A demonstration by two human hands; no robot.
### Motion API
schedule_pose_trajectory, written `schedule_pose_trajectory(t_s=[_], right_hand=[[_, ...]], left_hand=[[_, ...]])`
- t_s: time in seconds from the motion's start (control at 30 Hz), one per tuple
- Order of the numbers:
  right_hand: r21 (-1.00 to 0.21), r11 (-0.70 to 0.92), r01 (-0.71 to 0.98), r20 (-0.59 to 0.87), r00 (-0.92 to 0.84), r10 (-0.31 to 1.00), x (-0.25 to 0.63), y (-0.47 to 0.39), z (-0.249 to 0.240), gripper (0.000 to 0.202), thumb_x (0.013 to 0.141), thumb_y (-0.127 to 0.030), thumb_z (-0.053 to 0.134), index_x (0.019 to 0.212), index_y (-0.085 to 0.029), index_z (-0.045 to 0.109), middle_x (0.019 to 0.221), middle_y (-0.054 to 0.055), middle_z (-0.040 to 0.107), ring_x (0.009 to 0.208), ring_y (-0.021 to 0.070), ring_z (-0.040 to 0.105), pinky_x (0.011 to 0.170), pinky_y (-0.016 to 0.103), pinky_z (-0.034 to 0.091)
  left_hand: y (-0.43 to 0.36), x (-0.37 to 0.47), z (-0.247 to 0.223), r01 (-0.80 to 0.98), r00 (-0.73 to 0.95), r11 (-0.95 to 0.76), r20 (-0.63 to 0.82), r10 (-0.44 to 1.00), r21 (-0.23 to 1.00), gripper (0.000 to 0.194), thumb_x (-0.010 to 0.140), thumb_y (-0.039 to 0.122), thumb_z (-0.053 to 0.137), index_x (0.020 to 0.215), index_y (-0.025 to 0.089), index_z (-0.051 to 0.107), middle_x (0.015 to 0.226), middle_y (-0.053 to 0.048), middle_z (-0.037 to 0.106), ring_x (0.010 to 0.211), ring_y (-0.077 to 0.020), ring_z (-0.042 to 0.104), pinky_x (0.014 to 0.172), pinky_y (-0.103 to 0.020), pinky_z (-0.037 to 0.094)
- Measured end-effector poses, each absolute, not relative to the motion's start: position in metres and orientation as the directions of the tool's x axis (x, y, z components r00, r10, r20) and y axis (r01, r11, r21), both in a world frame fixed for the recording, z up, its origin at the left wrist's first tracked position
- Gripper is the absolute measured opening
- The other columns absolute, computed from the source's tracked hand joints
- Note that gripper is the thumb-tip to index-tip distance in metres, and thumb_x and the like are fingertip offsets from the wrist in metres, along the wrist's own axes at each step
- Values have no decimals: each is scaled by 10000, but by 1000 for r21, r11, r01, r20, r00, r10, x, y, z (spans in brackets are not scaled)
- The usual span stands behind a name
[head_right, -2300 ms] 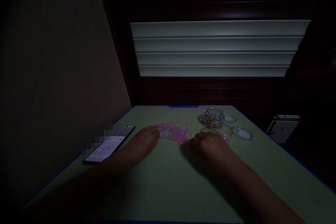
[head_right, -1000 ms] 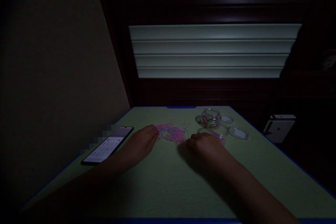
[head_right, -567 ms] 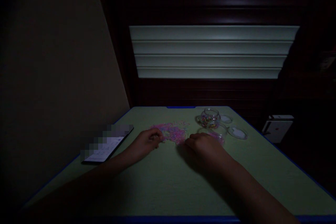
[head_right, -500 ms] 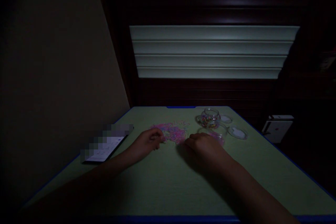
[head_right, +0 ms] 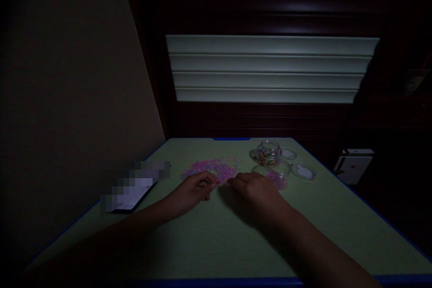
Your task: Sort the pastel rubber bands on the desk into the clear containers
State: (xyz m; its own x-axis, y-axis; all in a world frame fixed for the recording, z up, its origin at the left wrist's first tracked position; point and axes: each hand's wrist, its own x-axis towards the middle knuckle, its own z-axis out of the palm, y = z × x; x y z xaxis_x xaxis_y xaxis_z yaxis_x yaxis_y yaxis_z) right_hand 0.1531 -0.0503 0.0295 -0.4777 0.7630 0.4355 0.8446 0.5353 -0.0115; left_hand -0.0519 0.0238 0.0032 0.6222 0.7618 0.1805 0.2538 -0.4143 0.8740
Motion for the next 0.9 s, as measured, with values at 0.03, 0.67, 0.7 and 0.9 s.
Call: schedule_pose_trajectory(t_s=[0.03, 0.67, 0.7, 0.9], right_hand=[[-7, 544, 839, 441, -485, 755, 152, -49, 28, 271, 919, -211, 407, 1088, -160, 613, 860, 69, 641, 740, 156, 571, 653, 269, 378], [-133, 561, 817, 493, -437, 753, 144, -41, 11, 164, 866, -170, 500, 940, -186, 645, 821, 37, 643, 741, 144, 563, 679, 258, 374], [-133, 558, 819, 495, -433, 754, 144, -42, 12, 167, 868, -169, 498, 945, -185, 645, 825, 39, 644, 747, 145, 564, 684, 259, 374], [-119, 541, 832, 502, -420, 756, 144, -45, 17, 178, 870, -163, 489, 955, -178, 645, 812, 41, 640, 742, 148, 557, 676, 261, 369]], left_hand=[[23, -51, 2, 252, 632, -417, 178, 754, 873, 160, 854, 325, 491, 853, 170, 533, 697, 29, 521, 604, -108, 541, 571, -227, 420], [20, -49, 4, 300, 702, -563, 222, 677, 770, 131, 841, 266, 524, 831, 156, 594, 725, 18, 564, 667, -111, 504, 601, -208, 379], [20, -49, 4, 298, 701, -564, 225, 677, 770, 128, 838, 268, 530, 837, 157, 594, 725, 18, 565, 670, -111, 506, 602, -208, 380], [23, -49, 1, 278, 701, -542, 218, 679, 793, 115, 822, 262, 551, 847, 156, 587, 710, 22, 550, 658, -109, 500, 588, -205, 378]])
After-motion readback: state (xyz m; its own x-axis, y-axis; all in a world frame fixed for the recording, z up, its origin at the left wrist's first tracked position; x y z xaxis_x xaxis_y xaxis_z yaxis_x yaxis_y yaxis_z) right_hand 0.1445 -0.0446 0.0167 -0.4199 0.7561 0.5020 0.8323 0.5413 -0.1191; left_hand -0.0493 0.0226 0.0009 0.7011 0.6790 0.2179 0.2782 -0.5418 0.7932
